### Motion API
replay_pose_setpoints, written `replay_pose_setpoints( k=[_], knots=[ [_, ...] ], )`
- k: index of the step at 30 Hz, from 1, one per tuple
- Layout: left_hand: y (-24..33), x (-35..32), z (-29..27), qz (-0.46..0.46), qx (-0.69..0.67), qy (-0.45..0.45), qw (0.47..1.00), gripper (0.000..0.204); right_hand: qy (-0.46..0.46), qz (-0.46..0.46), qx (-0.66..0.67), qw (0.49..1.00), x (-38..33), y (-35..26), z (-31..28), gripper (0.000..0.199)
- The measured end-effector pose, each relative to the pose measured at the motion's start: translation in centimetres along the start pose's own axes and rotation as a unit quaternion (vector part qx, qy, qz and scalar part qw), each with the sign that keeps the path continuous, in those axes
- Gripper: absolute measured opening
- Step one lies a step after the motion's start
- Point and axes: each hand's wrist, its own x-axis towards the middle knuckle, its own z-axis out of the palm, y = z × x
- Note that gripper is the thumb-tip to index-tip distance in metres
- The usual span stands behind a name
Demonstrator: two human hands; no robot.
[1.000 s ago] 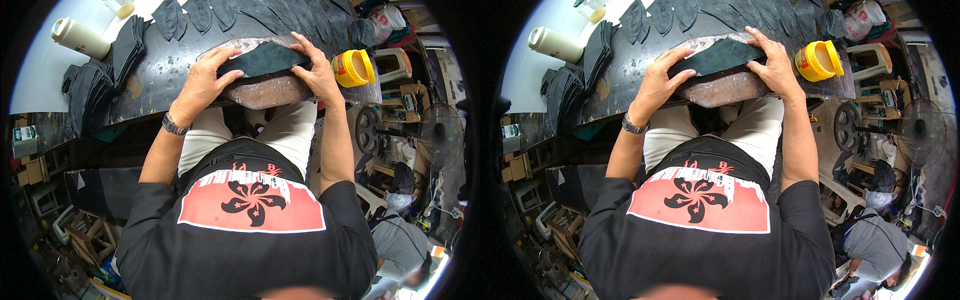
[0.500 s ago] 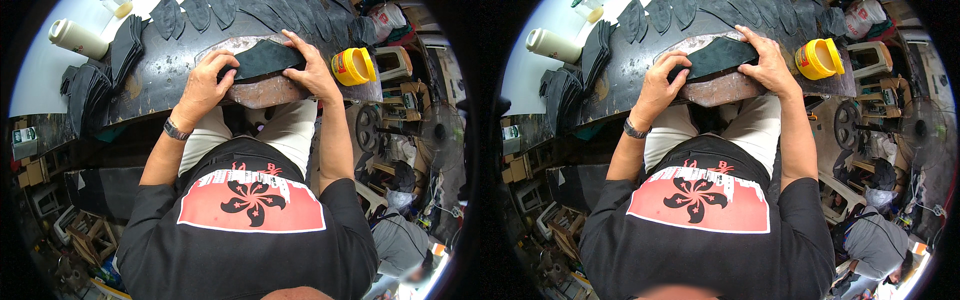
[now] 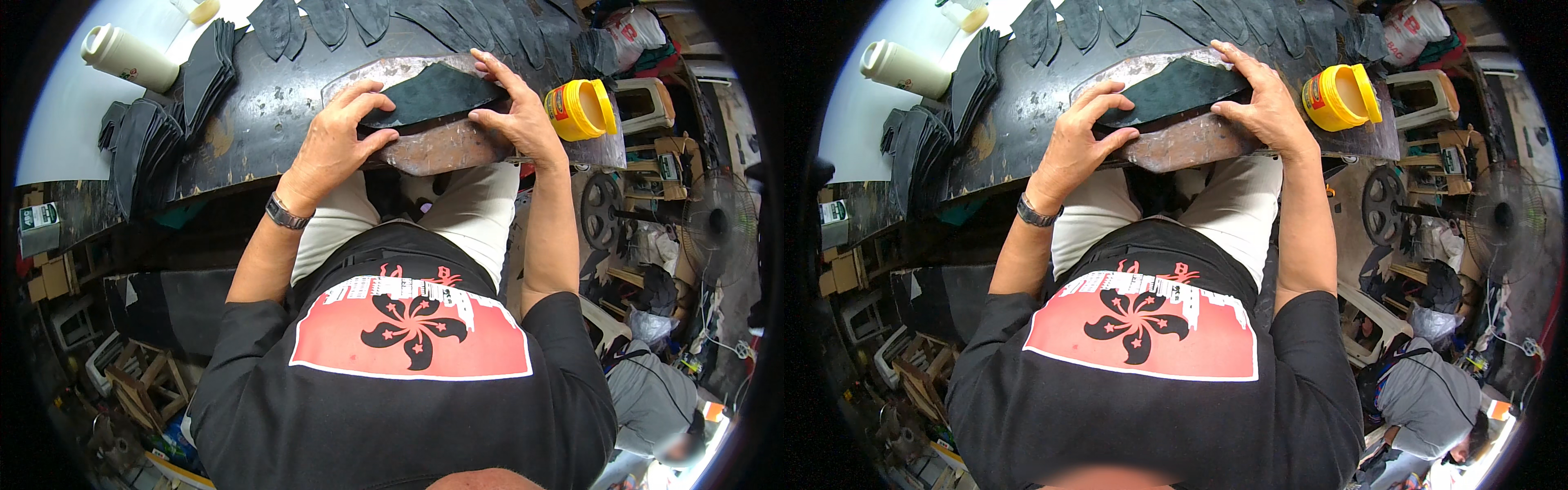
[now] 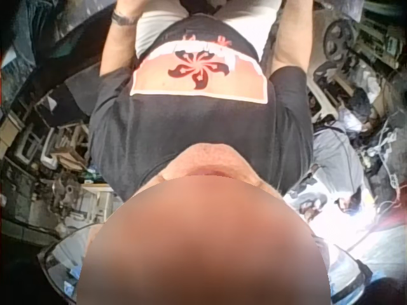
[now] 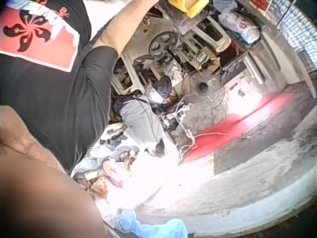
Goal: The person repeatedly rubs the surface of black shoe parts with their hands on a workbench. They handle multiple pieces one at a time, turning them over and rubbing different areas, then placing them back on the table.
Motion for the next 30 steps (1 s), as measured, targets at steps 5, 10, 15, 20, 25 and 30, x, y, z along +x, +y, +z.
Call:
replay_pose_setpoints(
  k=[5, 10, 15, 20, 25, 30],
  knots=[
    [0.1, 0.1, 0.1, -0.017, -0.014, 0.009, 1.000, 0.053, -0.031, 0.033, -0.026, 0.999, 0.0, -0.1, -0.4, 0.082],
    [0.4, 0.7, 1.0, 0.022, 0.002, 0.021, 1.000, 0.055, -0.040, 0.065, -0.029, 0.997, 0.4, 0.4, -1.2, 0.082],
    [0.6, 1.1, 2.0, 0.005, -0.008, 0.017, 1.000, 0.058, -0.039, 0.071, -0.007, 0.997, 0.7, 1.4, -2.1, 0.081],
    [0.3, 1.1, 1.9, 0.000, -0.007, 0.008, 1.000, 0.058, 0.002, 0.013, -0.007, 1.000, 0.4, 1.9, -2.1, 0.077],
    [0.4, 0.8, 1.9, 0.002, 0.005, -0.007, 1.000, 0.048, -0.025, 0.073, 0.003, 0.997, 0.1, 2.0, -1.3, 0.075],
    [0.6, 0.7, 1.6, 0.011, 0.007, 0.000, 1.000, 0.037, 0.085, -0.043, -0.064, 0.993, -1.0, 0.7, -1.0, 0.069]
  ],
)
